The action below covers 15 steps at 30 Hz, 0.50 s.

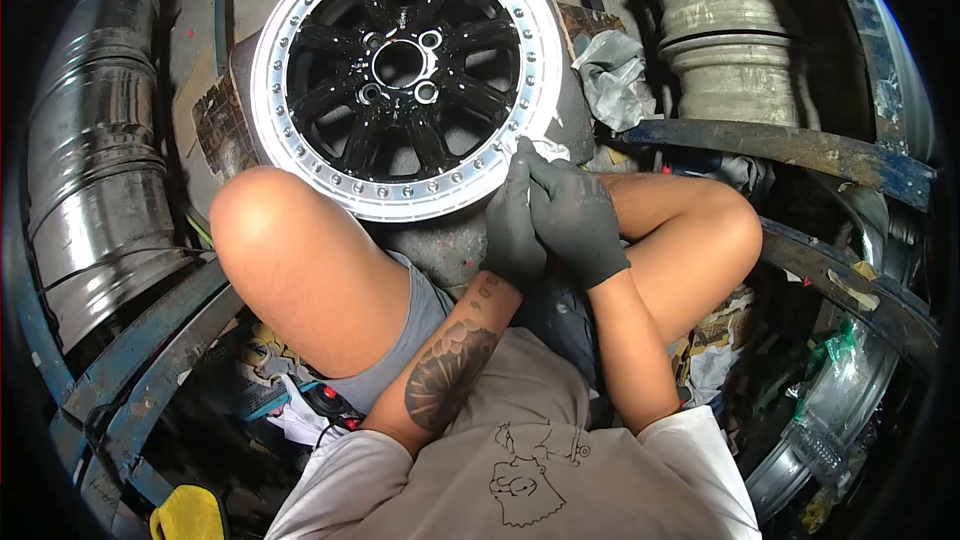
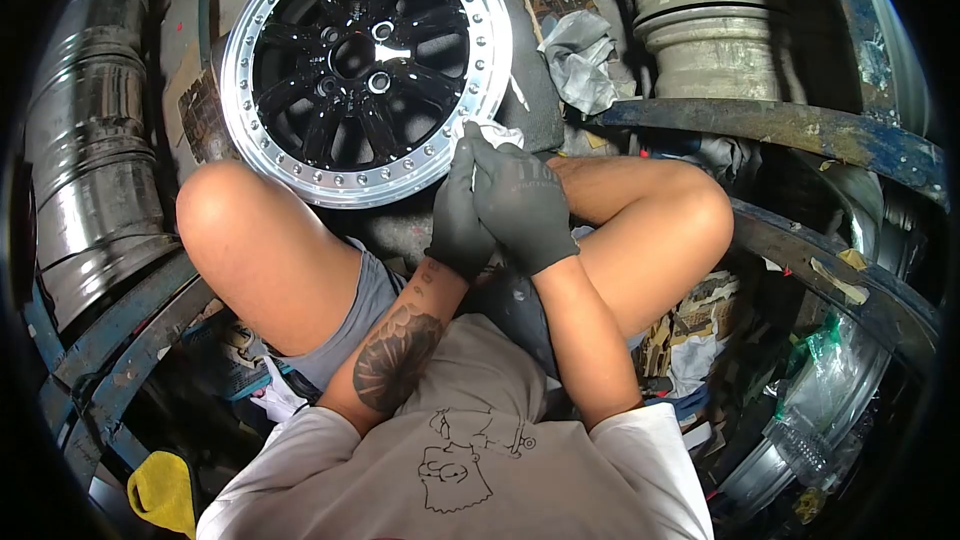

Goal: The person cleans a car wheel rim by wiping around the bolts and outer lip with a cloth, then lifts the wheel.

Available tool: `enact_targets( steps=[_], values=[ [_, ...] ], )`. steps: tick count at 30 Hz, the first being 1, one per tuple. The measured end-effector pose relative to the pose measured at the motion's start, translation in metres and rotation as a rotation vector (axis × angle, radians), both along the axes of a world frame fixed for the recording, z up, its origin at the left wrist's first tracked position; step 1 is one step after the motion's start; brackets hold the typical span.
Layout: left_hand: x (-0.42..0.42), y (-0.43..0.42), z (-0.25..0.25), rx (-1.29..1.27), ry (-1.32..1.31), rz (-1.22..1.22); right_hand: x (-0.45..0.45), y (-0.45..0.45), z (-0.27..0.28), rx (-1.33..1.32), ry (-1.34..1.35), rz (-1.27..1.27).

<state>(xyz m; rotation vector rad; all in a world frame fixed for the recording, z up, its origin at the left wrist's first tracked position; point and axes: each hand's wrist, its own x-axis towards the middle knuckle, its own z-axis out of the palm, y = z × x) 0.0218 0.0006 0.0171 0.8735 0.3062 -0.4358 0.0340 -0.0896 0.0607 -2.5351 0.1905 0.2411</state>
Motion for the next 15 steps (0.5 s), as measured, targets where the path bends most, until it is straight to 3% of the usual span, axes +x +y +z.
enact_targets(
  steps=[3,6,9,11,15],
  values=[
    [0.002,-0.007,-0.006,0.052,-0.020,0.084,0.004,-0.001,-0.002,0.013,-0.011,0.016],
    [0.010,0.021,0.010,0.078,-0.108,-0.232,0.002,-0.003,-0.005,0.006,0.014,0.028],
    [0.003,0.005,0.010,0.083,-0.075,0.012,0.002,-0.005,-0.004,-0.012,0.008,0.057],
    [0.001,0.012,0.004,0.039,-0.163,-0.087,0.003,-0.009,-0.003,-0.023,0.023,0.106],
    [-0.007,0.015,-0.001,0.138,-0.232,-0.062,-0.003,-0.013,-0.004,0.075,0.042,0.121]
  ],
)
